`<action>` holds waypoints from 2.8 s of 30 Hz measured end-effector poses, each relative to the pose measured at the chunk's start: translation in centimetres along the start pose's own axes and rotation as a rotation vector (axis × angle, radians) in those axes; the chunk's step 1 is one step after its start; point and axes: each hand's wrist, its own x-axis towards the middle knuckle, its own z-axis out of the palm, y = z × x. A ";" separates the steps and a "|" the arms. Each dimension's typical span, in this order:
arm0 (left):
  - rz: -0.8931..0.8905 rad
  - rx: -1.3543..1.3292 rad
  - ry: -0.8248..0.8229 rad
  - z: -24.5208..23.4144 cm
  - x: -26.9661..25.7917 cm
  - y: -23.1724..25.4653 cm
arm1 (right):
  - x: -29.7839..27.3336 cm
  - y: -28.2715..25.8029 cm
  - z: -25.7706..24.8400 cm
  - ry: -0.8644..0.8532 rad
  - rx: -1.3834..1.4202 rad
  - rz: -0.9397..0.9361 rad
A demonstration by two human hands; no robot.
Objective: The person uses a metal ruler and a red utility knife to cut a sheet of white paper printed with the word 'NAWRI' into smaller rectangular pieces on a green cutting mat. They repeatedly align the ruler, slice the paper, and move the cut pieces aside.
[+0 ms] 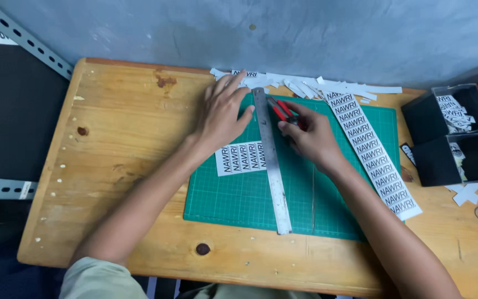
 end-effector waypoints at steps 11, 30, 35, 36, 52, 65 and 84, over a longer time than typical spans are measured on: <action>0.081 0.151 0.042 2.2 2.5 -1.6 | 6.3 0.7 3.4 -0.015 0.054 0.069; 0.079 0.126 0.088 2.0 2.2 -1.8 | 6.0 -0.8 4.5 0.040 0.079 0.046; 0.115 0.125 0.158 2.6 2.1 -2.1 | 6.7 0.3 4.8 0.061 0.079 0.055; 0.119 0.120 0.167 2.6 2.0 -2.1 | 6.8 0.6 4.8 0.061 0.068 0.051; 0.426 0.027 0.303 -0.6 2.3 3.1 | -0.9 -1.2 0.8 0.164 0.012 -0.104; 0.704 -0.006 0.028 -4.0 1.9 16.1 | -11.8 -3.1 -4.6 0.513 0.125 -0.245; 0.742 -0.218 -0.320 7.7 14.7 25.4 | -9.5 -0.6 -12.7 0.741 0.658 -0.344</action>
